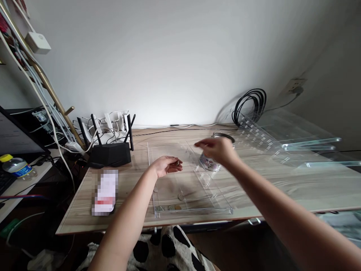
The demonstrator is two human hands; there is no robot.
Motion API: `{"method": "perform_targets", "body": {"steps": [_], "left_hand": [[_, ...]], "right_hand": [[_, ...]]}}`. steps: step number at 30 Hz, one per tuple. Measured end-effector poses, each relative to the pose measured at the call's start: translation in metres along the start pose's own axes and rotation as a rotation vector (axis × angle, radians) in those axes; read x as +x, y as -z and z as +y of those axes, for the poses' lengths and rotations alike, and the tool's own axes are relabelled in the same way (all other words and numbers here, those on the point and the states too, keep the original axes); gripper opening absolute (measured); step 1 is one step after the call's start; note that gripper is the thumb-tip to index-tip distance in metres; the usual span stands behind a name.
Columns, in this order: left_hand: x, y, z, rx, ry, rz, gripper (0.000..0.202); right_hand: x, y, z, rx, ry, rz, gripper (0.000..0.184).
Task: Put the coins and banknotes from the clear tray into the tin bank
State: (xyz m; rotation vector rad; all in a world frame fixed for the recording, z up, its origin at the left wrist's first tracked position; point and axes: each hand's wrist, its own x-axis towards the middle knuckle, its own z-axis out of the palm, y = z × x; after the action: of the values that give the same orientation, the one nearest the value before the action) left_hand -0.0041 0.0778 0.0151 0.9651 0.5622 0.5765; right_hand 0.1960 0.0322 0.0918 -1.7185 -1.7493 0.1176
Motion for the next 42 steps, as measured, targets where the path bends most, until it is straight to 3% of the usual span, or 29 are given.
{"method": "perform_targets", "body": {"steps": [2,5,9,15,21,26,29,31,34,36,38,42], "left_hand": [[0.002,0.0,-0.001,0.022,0.012,0.048,0.016],[0.006,0.001,-0.005,0.083,0.024,0.154,0.015],[0.008,0.001,-0.007,0.132,0.007,0.253,0.013],[0.007,0.0,-0.004,0.121,-0.023,0.315,0.009],[0.007,0.0,-0.003,0.124,-0.029,0.332,0.008],[0.007,0.001,-0.003,0.119,-0.045,0.333,0.007],[0.005,-0.002,-0.003,0.109,-0.061,0.367,0.007],[0.003,-0.004,-0.002,0.108,-0.062,0.337,0.009],[-0.002,-0.007,-0.001,0.118,-0.033,0.214,0.01],[-0.003,-0.006,0.0,0.108,-0.015,0.199,0.009],[-0.002,-0.004,0.002,0.051,-0.043,0.281,0.005],[0.006,0.005,0.005,-0.25,-0.178,0.506,0.012]], "right_hand": [[0.014,0.027,0.013,-0.141,-0.158,0.099,0.033],[0.032,0.05,0.029,-0.414,-0.33,0.006,0.033],[0.042,0.051,0.035,-0.544,-0.4,-0.154,0.034],[0.042,0.048,0.033,-0.547,-0.43,-0.175,0.032],[0.04,0.046,0.034,-0.533,-0.438,-0.122,0.03],[0.041,0.05,0.027,-0.567,-0.425,-0.157,0.027],[0.027,0.043,0.014,-0.58,-0.314,0.062,0.03],[0.011,0.027,0.003,-0.492,-0.129,0.124,0.028],[-0.017,-0.011,-0.012,-0.266,0.151,-0.137,0.025],[-0.034,-0.036,-0.018,-0.222,0.189,-0.248,0.025],[-0.05,-0.053,-0.022,-0.229,0.167,-0.304,0.022],[-0.076,-0.066,-0.022,-0.042,0.293,-0.704,0.015]]}}
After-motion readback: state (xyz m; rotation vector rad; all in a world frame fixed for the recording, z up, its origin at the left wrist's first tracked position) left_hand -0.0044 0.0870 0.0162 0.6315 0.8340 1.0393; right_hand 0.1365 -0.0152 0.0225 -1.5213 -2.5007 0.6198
